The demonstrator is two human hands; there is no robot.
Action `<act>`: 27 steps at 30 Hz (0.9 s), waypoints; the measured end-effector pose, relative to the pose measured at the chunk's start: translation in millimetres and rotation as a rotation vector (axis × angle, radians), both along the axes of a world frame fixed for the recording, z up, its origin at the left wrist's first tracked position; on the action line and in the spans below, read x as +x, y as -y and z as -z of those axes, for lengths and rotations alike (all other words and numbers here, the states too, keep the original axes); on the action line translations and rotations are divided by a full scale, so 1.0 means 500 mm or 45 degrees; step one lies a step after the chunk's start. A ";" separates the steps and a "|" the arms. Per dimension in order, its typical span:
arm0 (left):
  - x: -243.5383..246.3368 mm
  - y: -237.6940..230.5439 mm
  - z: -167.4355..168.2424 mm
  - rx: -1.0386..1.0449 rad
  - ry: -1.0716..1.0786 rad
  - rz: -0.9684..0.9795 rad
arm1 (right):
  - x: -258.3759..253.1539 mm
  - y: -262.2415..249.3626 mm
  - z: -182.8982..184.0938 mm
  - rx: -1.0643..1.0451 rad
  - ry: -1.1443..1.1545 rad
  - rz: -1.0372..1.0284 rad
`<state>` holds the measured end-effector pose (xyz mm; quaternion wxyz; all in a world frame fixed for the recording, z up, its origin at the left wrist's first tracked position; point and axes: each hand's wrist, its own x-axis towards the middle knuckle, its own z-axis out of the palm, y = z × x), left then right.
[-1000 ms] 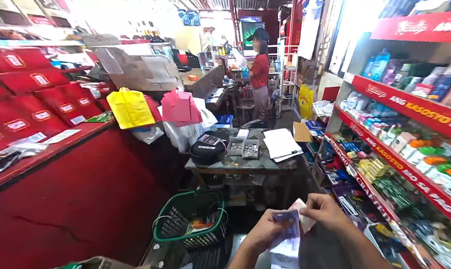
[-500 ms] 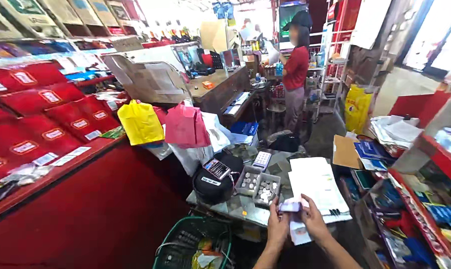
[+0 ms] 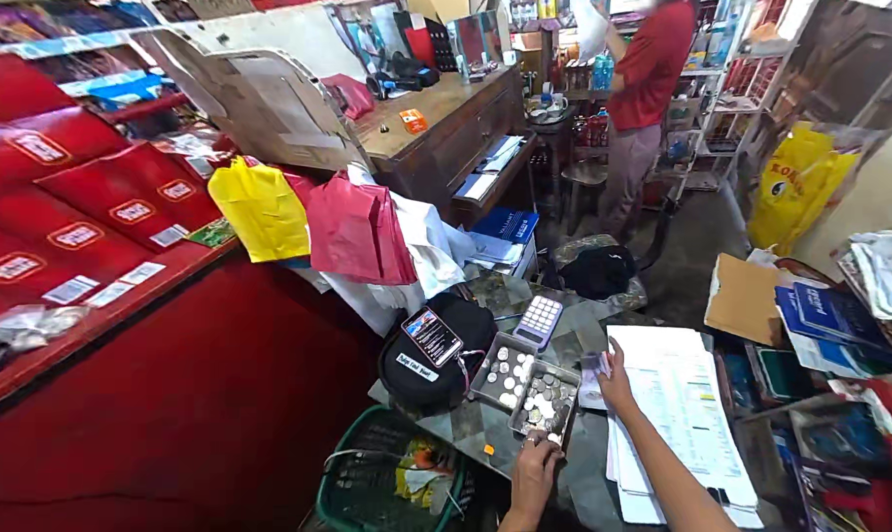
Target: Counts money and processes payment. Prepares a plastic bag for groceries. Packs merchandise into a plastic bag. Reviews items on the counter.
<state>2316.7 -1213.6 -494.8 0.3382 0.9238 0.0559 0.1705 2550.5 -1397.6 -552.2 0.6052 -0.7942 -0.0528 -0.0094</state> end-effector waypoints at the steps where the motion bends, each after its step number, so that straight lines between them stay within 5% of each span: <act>1: -0.001 -0.003 0.009 -0.069 0.048 0.010 | 0.004 0.001 -0.016 0.191 0.083 -0.072; 4: -0.009 -0.014 0.028 -0.241 0.140 0.026 | 0.015 0.004 -0.032 0.290 0.128 -0.193; 7: -0.021 -0.019 0.025 -0.356 0.181 0.039 | 0.007 0.008 0.018 -0.465 -0.025 -0.265; 9: -0.017 -0.019 0.014 -0.426 0.233 0.018 | 0.006 -0.002 0.007 -0.632 -0.114 -0.337; 17: -0.013 -0.015 0.004 -0.424 0.200 0.041 | -0.017 -0.013 -0.015 -0.814 -0.086 -0.673; 22: -0.011 -0.005 0.012 -0.337 0.119 0.031 | -0.027 -0.048 0.007 -0.761 -0.030 -0.667; 27: -0.006 -0.012 -0.038 -0.297 -0.219 0.073 | -0.005 -0.008 0.019 -0.808 0.068 -0.667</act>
